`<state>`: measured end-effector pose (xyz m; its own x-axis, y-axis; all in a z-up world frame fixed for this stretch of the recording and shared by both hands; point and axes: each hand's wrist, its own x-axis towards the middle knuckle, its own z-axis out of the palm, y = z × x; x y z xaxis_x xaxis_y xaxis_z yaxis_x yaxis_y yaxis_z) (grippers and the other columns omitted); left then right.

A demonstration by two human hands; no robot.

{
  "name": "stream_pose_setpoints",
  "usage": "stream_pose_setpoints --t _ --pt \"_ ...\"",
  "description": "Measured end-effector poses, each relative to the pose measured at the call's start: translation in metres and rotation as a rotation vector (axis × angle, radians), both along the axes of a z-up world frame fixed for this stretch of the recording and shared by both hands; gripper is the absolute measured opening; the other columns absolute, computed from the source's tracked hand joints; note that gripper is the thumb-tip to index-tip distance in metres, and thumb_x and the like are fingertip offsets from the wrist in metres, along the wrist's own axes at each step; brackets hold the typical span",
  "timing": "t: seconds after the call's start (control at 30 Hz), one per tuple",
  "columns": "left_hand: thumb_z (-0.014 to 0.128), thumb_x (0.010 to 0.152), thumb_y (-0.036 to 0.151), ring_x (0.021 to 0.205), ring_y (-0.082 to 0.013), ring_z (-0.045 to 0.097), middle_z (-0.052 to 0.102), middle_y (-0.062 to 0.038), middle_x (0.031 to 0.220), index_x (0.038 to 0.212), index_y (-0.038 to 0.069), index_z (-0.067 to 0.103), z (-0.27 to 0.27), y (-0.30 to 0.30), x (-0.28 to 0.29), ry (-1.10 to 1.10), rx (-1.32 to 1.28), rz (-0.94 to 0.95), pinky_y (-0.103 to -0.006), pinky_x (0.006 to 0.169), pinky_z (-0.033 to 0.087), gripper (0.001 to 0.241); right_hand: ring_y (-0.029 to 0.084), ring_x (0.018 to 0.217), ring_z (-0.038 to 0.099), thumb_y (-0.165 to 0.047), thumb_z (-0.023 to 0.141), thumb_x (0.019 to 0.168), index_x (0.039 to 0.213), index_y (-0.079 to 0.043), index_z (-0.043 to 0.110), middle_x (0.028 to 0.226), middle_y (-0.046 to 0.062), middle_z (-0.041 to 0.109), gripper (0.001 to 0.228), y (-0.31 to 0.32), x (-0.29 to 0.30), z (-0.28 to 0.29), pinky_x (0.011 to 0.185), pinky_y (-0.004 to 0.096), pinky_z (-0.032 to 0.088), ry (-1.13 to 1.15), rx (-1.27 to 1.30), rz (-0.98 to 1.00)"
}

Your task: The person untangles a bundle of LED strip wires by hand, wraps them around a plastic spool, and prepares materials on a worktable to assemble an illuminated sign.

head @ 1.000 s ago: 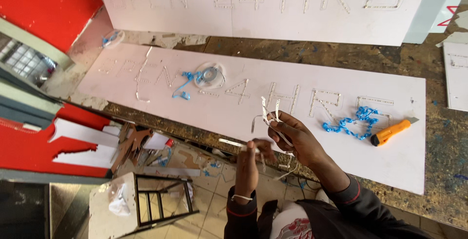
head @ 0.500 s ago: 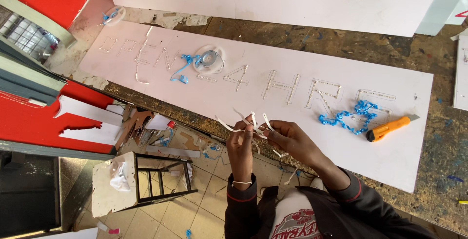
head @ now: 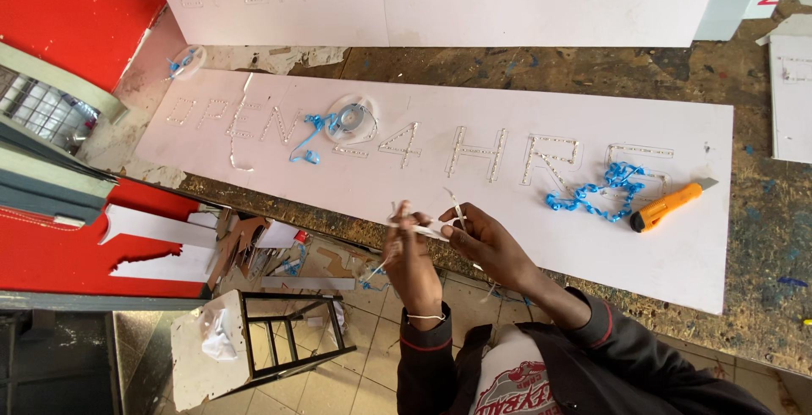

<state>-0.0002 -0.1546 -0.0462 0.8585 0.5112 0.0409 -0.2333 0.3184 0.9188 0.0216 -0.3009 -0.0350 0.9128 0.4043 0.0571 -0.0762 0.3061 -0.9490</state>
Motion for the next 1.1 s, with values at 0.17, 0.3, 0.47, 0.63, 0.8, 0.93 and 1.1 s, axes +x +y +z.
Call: stream_pose_setpoints --t 0.17,0.3,0.47,0.63,0.8,0.93,1.1 --pt "0.057 0.119 0.016 0.115 -0.0213 0.069 0.067 -0.010 0.121 0.165 -0.005 0.053 -0.013 0.051 0.007 -0.189 -0.225 0.028 -0.0380 0.111 0.060 0.051 0.013 0.059 0.051 -0.013 0.071 0.111 0.128 0.002 0.072 0.064 0.006 0.064 0.022 -0.004 0.004 -0.011 0.061 0.030 0.041 -0.003 -0.100 0.010" --pt "0.054 0.120 0.008 0.113 -0.0168 0.063 0.062 -0.007 0.121 0.169 -0.009 0.047 -0.020 0.068 0.005 -0.281 -0.418 -0.052 -0.0303 0.106 0.058 0.053 0.012 0.059 0.051 -0.014 0.074 0.110 0.124 -0.001 0.075 0.063 0.007 0.064 0.019 -0.003 -0.002 -0.013 0.062 0.031 0.040 0.000 -0.142 0.057" --pt "0.053 0.119 0.009 0.101 -0.0144 0.060 0.060 -0.007 0.117 0.171 -0.009 0.042 -0.029 0.094 -0.002 -0.351 -0.493 -0.060 -0.0266 0.085 0.052 0.056 0.012 0.060 0.049 -0.018 0.074 0.111 0.119 -0.003 0.076 0.063 0.006 0.063 0.018 0.001 0.000 -0.018 0.061 0.030 0.040 -0.023 -0.170 0.127" --pt "0.055 0.114 0.011 0.098 -0.0124 0.057 0.057 -0.005 0.119 0.174 -0.010 0.032 -0.009 0.106 -0.021 -0.347 -0.437 -0.091 -0.0242 0.079 0.048 0.068 0.017 0.057 0.049 -0.018 0.068 0.113 0.119 -0.001 0.078 0.062 0.009 0.064 0.021 0.005 0.007 -0.029 0.062 0.033 0.041 -0.035 -0.266 0.122" --pt "0.059 0.102 0.019 0.096 -0.0157 0.061 0.060 -0.006 0.111 0.169 -0.010 0.042 -0.002 0.091 -0.032 -0.283 -0.296 -0.173 -0.0288 0.084 0.051 0.075 0.027 0.051 0.053 -0.036 0.063 0.117 0.127 -0.009 0.074 0.060 0.016 0.065 0.031 0.005 0.011 -0.036 0.061 0.044 0.041 -0.226 -0.578 -0.082" --pt "0.055 0.117 0.027 0.078 -0.0102 0.057 0.053 0.003 0.090 0.152 -0.004 0.061 -0.040 0.085 -0.025 -0.180 -0.080 -0.038 -0.0271 0.075 0.047 0.048 0.036 0.054 0.056 -0.039 0.052 0.121 0.109 -0.011 0.069 0.063 0.019 0.067 0.035 -0.001 0.007 -0.003 0.061 0.048 0.048 -0.258 -0.676 -0.082" --pt "0.048 0.124 0.028 0.077 -0.0263 0.070 0.046 -0.004 0.080 0.125 -0.005 0.069 -0.013 0.069 -0.030 -0.171 0.124 0.111 -0.0390 0.085 0.057 0.039 0.029 0.051 0.048 -0.035 0.053 0.120 0.092 -0.008 0.066 0.056 0.019 0.060 0.041 -0.021 0.007 -0.010 0.059 0.046 0.041 -0.210 -0.705 -0.031"
